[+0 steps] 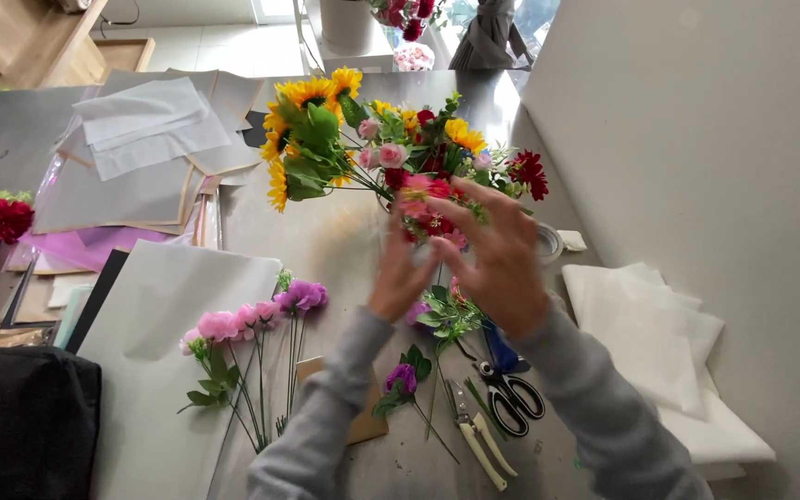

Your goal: The person arranges artificial flowers on a table, using pruning shears to trim the stems of various flowers including sunflowers, pink roses, and purple blooms. They repeatedly cut the stems and place the flowers into a vase, adjusting the arrangement throughout the process.

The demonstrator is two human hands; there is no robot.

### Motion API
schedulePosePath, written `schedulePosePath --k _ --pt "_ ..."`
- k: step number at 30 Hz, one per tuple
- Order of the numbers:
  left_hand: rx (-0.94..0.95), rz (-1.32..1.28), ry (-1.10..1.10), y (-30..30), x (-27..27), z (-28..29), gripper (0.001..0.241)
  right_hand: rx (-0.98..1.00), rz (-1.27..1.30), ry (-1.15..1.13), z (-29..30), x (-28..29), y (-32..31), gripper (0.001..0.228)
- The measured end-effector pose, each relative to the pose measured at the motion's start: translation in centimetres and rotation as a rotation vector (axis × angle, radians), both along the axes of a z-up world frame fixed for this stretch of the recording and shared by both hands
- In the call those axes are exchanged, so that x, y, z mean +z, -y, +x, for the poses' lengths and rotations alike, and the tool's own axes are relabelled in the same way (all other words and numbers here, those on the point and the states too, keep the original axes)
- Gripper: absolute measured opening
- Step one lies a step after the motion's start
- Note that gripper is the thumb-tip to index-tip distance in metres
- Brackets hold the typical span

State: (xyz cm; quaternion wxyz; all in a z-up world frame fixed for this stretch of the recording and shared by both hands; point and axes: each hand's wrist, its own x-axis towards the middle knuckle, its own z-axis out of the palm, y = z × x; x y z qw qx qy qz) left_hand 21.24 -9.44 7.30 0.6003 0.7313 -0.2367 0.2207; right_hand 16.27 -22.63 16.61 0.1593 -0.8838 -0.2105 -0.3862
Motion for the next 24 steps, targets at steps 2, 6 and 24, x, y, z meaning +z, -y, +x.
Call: schedulePosePath --k 2,6,24 --pt "0.303 0.399 0.428 3.6 -2.6 2.1 0.071 -0.181 -0.273 0.117 3.0 -2.0 -1.8 0.040" --pt "-0.046 0.019 0.239 3.2 -2.5 -1.2 0.061 -0.217 -0.230 0.063 6.8 -6.4 1.4 0.030" --pt "0.032 -0.830 -0.649 -3.8 -8.8 14.0 0.043 -0.102 -0.089 -0.316 10.5 -6.1 5.8 0.024"
